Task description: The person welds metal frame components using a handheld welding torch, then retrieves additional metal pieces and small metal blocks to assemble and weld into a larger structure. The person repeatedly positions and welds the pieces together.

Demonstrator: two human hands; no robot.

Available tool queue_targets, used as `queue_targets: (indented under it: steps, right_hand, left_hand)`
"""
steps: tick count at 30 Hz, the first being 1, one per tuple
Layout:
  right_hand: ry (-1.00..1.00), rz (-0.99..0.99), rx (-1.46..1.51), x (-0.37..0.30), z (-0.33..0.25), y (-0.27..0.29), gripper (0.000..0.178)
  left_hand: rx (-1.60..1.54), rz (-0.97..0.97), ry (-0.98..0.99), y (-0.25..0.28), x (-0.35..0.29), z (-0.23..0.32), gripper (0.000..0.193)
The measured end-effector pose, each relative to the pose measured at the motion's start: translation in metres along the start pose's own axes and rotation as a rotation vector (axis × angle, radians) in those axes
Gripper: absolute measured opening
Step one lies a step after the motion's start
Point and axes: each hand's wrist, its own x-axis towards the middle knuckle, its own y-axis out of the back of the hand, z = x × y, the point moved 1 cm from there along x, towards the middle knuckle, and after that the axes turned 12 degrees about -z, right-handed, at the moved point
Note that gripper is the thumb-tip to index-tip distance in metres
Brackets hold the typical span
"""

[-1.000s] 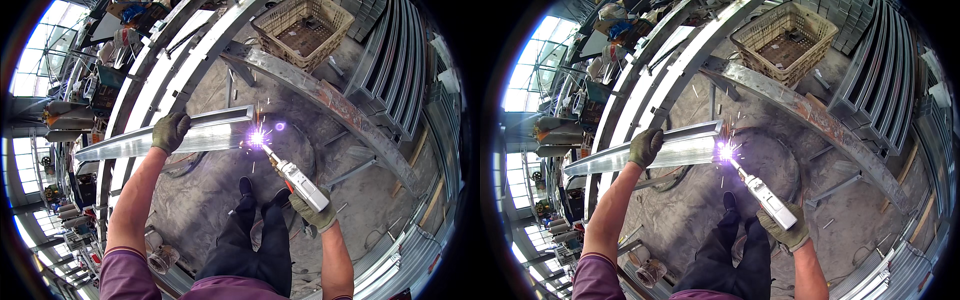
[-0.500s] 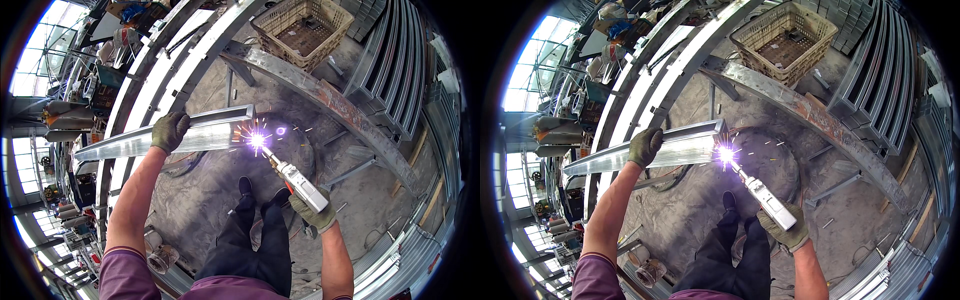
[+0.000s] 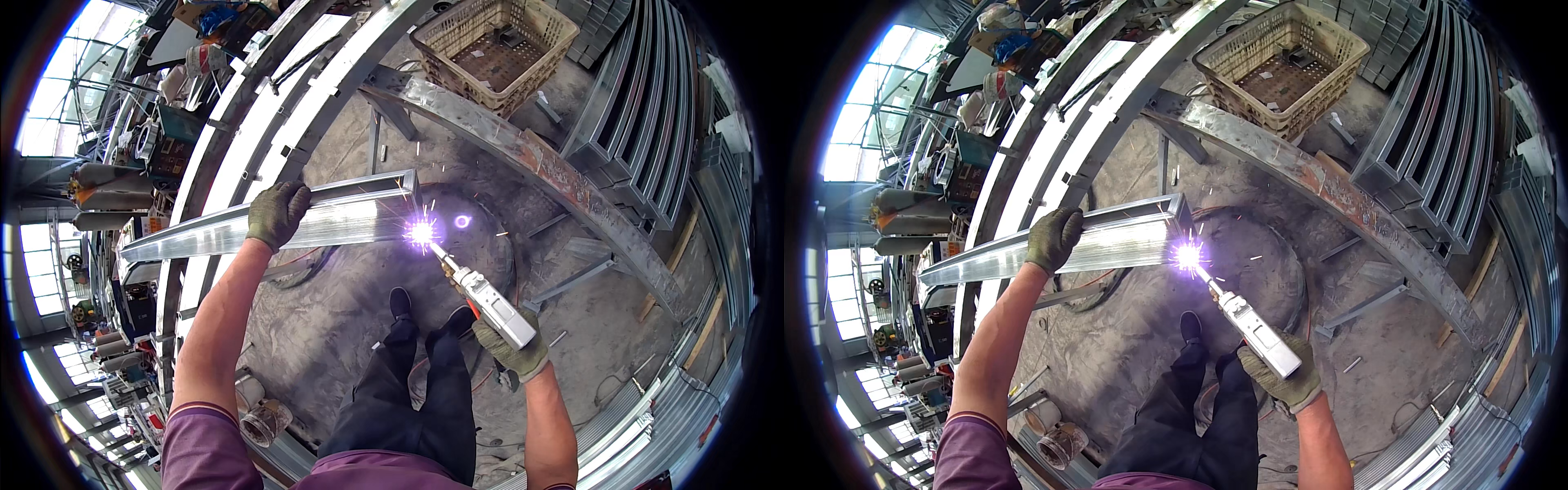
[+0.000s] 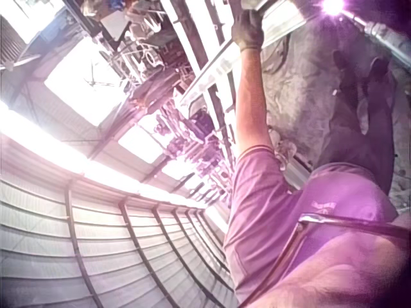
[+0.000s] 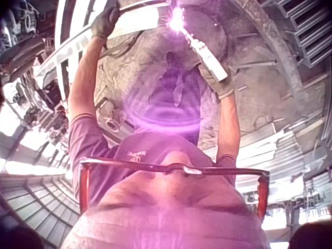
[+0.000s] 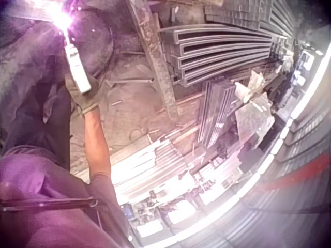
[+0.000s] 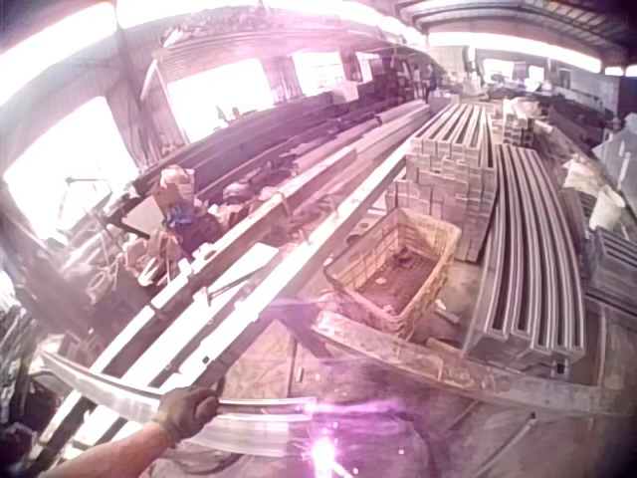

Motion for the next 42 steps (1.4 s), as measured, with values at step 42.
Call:
queue_targets:
  steps: [42]
  right_hand:
    - [-0.657,0.316,-0.155,-0.076,-0.047,-0.076,0.037]
  left_hand:
    - [0.040,-0.104,0.067,0.004,0.001,-0.011,0.051]
